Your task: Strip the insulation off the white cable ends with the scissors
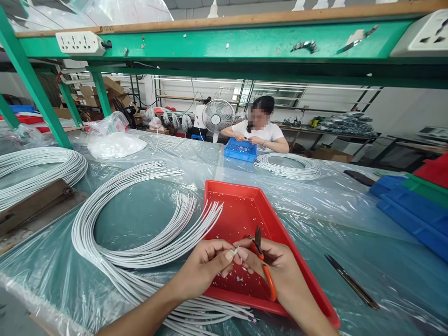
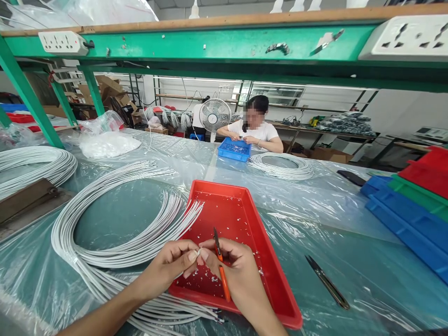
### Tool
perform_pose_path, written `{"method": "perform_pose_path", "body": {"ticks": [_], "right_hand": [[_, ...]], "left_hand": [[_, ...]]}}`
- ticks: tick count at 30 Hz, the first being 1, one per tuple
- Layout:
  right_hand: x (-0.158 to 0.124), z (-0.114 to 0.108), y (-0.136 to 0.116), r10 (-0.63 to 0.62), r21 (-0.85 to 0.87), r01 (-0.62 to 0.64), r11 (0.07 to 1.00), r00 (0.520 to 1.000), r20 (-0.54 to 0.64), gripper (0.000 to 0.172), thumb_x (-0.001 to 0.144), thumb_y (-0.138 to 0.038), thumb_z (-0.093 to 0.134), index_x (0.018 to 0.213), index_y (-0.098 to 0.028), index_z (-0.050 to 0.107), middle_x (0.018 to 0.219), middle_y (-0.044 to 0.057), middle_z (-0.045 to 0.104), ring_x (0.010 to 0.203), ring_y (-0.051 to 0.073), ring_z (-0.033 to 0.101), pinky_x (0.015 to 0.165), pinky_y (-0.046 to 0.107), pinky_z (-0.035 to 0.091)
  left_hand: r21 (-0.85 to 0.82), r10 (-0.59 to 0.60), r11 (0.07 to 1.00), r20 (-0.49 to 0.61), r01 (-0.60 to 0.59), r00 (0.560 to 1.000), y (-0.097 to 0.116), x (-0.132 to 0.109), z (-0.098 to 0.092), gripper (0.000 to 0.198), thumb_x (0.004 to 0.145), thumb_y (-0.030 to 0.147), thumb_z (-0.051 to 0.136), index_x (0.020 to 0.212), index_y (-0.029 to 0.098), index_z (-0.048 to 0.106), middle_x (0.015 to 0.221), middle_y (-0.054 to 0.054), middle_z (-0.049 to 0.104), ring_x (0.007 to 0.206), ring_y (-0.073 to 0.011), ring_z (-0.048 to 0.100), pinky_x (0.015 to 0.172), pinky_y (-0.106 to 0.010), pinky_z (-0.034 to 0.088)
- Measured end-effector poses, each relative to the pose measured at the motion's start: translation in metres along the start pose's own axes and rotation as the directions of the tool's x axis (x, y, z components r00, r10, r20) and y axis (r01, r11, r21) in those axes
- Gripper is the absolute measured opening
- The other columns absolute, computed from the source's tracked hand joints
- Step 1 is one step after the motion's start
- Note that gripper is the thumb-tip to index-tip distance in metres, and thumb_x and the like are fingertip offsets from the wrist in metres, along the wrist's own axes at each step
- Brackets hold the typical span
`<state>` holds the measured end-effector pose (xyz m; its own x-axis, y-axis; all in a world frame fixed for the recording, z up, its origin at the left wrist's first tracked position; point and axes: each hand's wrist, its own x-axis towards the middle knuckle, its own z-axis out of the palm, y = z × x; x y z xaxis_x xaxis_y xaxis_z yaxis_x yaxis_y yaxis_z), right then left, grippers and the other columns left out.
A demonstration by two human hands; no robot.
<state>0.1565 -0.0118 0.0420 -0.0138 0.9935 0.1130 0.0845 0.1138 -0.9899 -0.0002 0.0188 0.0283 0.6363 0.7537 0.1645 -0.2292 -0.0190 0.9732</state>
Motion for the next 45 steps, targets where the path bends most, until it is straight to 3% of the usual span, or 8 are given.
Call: {"method": "perform_pose_path", "body": {"ticks": [8, 10, 13, 16, 26, 31, 40, 45], "right_hand": [[0.001, -0.004, 0.006, 0.145, 0.261, -0.165, 0.951, 0.985, 0.097, 0.014, 0.062, -0.023, 0.073, 0.073, -0.016, 0.068, 0.048, -0.005, 0.052, 0.044, 0.008, 0.044, 0.044, 0.018, 0.035], [0.002, -0.006, 0.009, 0.163, 0.271, -0.179, 0.946, 0.983, 0.084, 0.015, 0.064, -0.026, 0.072, 0.074, -0.016, 0.067, 0.049, -0.005, 0.053, 0.044, 0.007, 0.044, 0.045, 0.019, 0.035], [0.000, -0.008, 0.011, 0.171, 0.224, -0.177, 0.958, 0.984, 0.047, 0.018, 0.067, -0.031, 0.070, 0.074, -0.015, 0.066, 0.051, -0.003, 0.056, 0.047, 0.009, 0.047, 0.048, 0.020, 0.037], [-0.004, -0.010, 0.010, 0.168, 0.184, -0.176, 0.967, 0.984, 0.060, 0.018, 0.069, -0.033, 0.069, 0.073, -0.015, 0.065, 0.054, -0.002, 0.057, 0.050, 0.009, 0.048, 0.050, 0.021, 0.038], [-0.008, -0.011, 0.004, 0.156, 0.189, -0.187, 0.964, 0.974, 0.165, 0.023, 0.072, -0.037, 0.065, 0.067, -0.015, 0.061, 0.052, -0.002, 0.056, 0.048, 0.009, 0.048, 0.048, 0.020, 0.037], [-0.009, -0.010, -0.002, 0.141, 0.080, -0.157, 0.984, 0.973, 0.182, 0.023, 0.067, -0.034, 0.068, 0.063, -0.014, 0.059, 0.052, -0.003, 0.052, 0.048, 0.010, 0.045, 0.047, 0.021, 0.035], [-0.002, -0.008, -0.007, 0.016, -0.196, -0.023, 0.980, 0.999, -0.037, 0.026, 0.073, -0.030, 0.058, 0.056, -0.017, 0.045, 0.051, -0.007, 0.031, 0.050, 0.009, 0.025, 0.046, 0.022, 0.023], [-0.003, -0.007, -0.003, 0.030, -0.221, -0.039, 0.974, 0.999, -0.042, 0.026, 0.073, -0.031, 0.057, 0.056, -0.018, 0.043, 0.052, -0.007, 0.031, 0.050, 0.009, 0.026, 0.045, 0.022, 0.023]], "left_hand": [[0.253, 0.134, 0.963, -0.160, -0.091, 0.978, -0.001, -0.003, 0.005, 0.018, 0.080, 0.027, 0.056, 0.076, 0.012, 0.065, 0.062, -0.004, 0.062, 0.058, -0.0126, 0.054, 0.057, -0.024, 0.040], [0.505, 0.353, 0.835, -0.187, -0.219, 0.917, -0.002, -0.006, 0.006, 0.011, 0.080, 0.019, 0.056, 0.079, 0.014, 0.066, 0.067, -0.005, 0.066, 0.060, -0.0134, 0.055, 0.058, -0.025, 0.041], [0.780, 0.666, 0.474, -0.014, -0.408, 0.746, -0.005, -0.009, 0.006, 0.013, 0.077, 0.008, 0.056, 0.086, 0.015, 0.064, 0.075, -0.006, 0.069, 0.064, -0.0140, 0.058, 0.060, -0.027, 0.043], [0.880, 0.774, 0.195, 0.133, -0.432, 0.619, -0.008, -0.011, 0.004, 0.017, 0.076, 0.006, 0.057, 0.091, 0.014, 0.061, 0.074, -0.006, 0.069, 0.060, -0.0131, 0.057, 0.054, -0.025, 0.042], [0.893, 0.787, -0.104, 0.343, -0.438, 0.513, -0.008, -0.013, -0.002, 0.023, 0.072, 0.003, 0.057, 0.094, 0.008, 0.061, 0.075, -0.008, 0.071, 0.058, -0.0155, 0.055, 0.050, -0.028, 0.041], [0.908, 0.791, -0.117, 0.330, -0.402, 0.516, -0.009, -0.013, -0.002, 0.019, 0.073, 0.006, 0.057, 0.091, 0.010, 0.061, 0.073, -0.007, 0.071, 0.057, -0.0151, 0.055, 0.049, -0.027, 0.040], [0.934, 0.719, 0.216, 0.045, -0.285, 0.694, -0.013, -0.009, 0.006, 0.017, 0.078, 0.015, 0.059, 0.095, 0.015, 0.060, 0.081, -0.006, 0.067, 0.071, -0.0164, 0.060, 0.061, -0.028, 0.045], [0.956, 0.687, 0.189, 0.035, -0.225, 0.726, -0.019, -0.010, 0.008, 0.017, 0.077, 0.018, 0.060, 0.095, 0.017, 0.061, 0.082, -0.005, 0.067, 0.071, -0.0174, 0.060, 0.061, -0.028, 0.043]]}}
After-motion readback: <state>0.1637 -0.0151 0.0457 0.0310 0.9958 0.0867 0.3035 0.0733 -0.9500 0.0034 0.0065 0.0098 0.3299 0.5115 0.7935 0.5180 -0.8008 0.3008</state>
